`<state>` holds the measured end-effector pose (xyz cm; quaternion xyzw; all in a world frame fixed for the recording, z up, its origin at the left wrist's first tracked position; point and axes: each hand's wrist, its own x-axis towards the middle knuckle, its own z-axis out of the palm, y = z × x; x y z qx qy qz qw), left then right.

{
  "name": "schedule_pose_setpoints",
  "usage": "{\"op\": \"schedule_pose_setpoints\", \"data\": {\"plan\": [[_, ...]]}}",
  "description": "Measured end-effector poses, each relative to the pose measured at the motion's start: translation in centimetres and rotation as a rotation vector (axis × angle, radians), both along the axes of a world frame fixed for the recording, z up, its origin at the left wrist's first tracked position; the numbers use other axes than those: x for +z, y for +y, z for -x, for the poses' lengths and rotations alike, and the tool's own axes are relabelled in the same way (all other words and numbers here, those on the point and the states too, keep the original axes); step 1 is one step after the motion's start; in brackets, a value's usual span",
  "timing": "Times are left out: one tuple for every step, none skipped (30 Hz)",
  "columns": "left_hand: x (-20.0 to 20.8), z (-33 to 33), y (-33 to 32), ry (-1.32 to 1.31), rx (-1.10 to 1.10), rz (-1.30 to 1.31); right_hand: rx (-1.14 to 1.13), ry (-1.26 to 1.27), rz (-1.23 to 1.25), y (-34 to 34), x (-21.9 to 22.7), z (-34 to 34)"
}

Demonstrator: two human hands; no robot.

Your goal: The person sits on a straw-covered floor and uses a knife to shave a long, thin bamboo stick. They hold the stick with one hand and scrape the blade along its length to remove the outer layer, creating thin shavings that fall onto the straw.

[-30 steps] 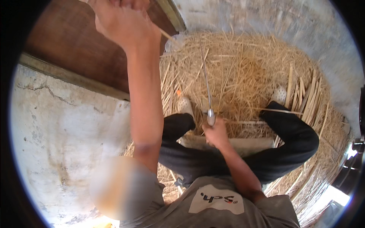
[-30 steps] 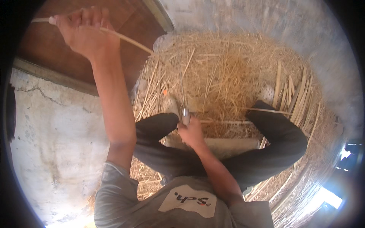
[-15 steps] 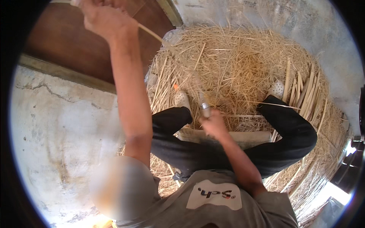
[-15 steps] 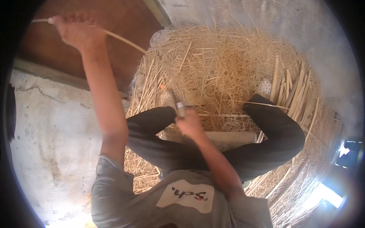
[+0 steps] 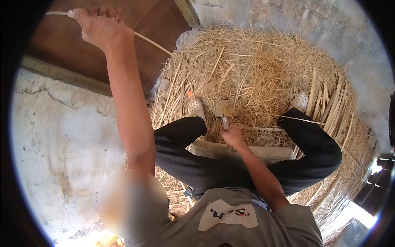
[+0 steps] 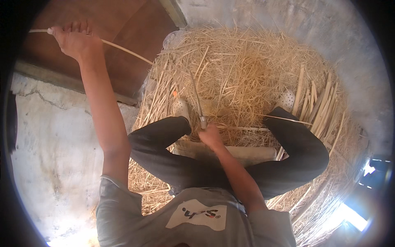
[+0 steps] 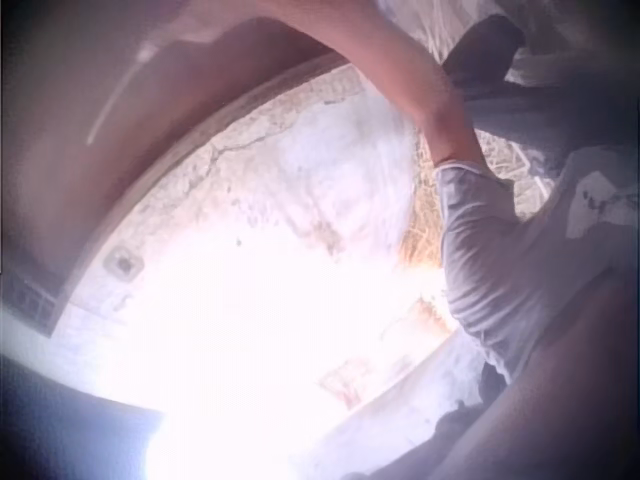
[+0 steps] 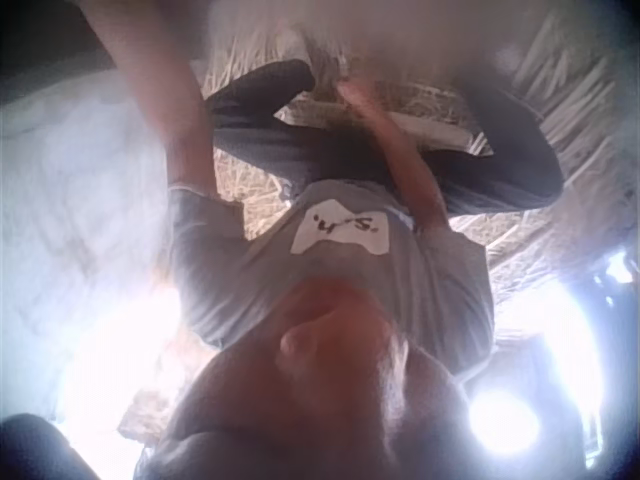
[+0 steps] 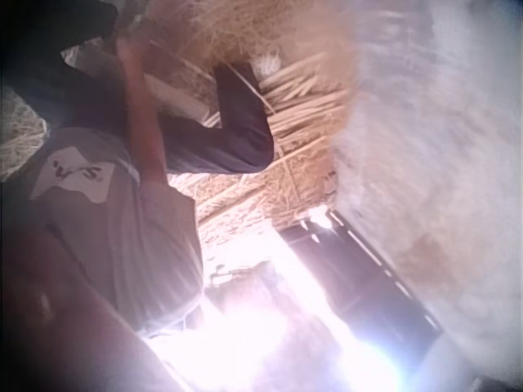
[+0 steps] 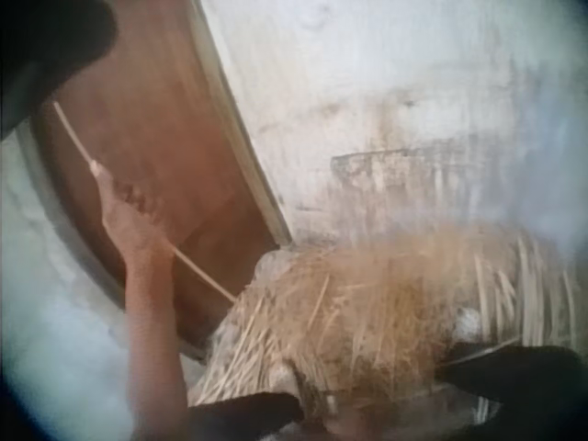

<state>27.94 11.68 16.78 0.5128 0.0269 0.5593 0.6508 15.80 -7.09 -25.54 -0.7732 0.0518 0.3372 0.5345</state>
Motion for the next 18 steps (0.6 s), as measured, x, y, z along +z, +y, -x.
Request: {"op": "schedule_pose_setpoints", "data": {"plan": [[-0.1, -0.1, -0.1, 0.002, 0.01, -0.01, 0.0, -0.034, -0.04, -0.2, 0.2, 0.2], [-0.2, 0.0, -0.3, 0.004, 0.019, -0.02, -0.003, -0.065, -0.079, -0.4, 0.4, 0.5], [-0.3, -0.1, -0.4, 0.006, 0.029, -0.03, 0.017, -0.041, -0.122, -1.0, 0.6, 0.3], [-0.3, -0.3, 0.0, 0.009, 0.018, -0.031, 0.035, -0.008, -0.164, -1.5, 0.6, 0.7], [-0.2, -0.5, 0.6, 0.005, 0.012, -0.033, 0.031, 0.104, -0.246, -2.2, 0.0, 0.2], [-0.2, -0.7, 1.0, 0.001, 0.004, -0.034, 0.024, 0.215, -0.327, -2.8, -0.8, -0.6], [-0.3, -0.9, 1.0, 0.004, 0.028, -0.02, 0.008, 0.322, -0.405, -3.1, -0.4, -1.4], [-0.5, -1.0, 0.8, 0.009, 0.05, -0.006, -0.001, 0.24, -0.305, -2.8, 0.0, -1.5], [-0.7, -1.4, 0.7, 0.014, 0.07, 0.008, -0.011, 0.159, -0.205, -2.1, 0.5, -1.3], [-0.8, -1.7, 1.0, 0.002, 0.05, -0.014, -0.016, 0.082, -0.101, -1.5, 2.1, -1.1], [-1.0, -1.6, 1.6, -0.007, 0.04, -0.035, -0.017, 0.134, -0.146, -1.2, 4.6, -1.2], [-0.5, -0.6, 2.5, -0.024, 0.055, -0.066, 0.007, 0.18, -0.197, -0.4, 8.4, -1.2], [-0.7, -1.0, 2.4, -0.038, 0.037, -0.067, -0.005, 0.227, -0.25, 0.1, 10.0, -1.6], [-0.8, -1.1, 2.3, -0.052, 0.021, -0.068, 0.005, 0.019, -0.233, 0.3, 9.5, -1.4], [-1.1, -1.3, 2.3, -0.066, 0.008, -0.071, 0.018, -0.189, -0.215, 0.5, 8.6, -0.9], [-0.9, -1.1, 2.5, -0.083, 0.024, -0.076, 0.042, -0.404, -0.204, 1.0, 7.7, -0.6], [-0.9, -1.2, 2.4, -0.097, 0.032, -0.077, 0.056, -0.413, -0.152, 1.2, 6.5, -0.9], [-0.9, -1.2, 2.4, -0.112, 0.042, -0.079, 0.073, -0.424, -0.101, 1.0, 4.5, -1.3]]}}
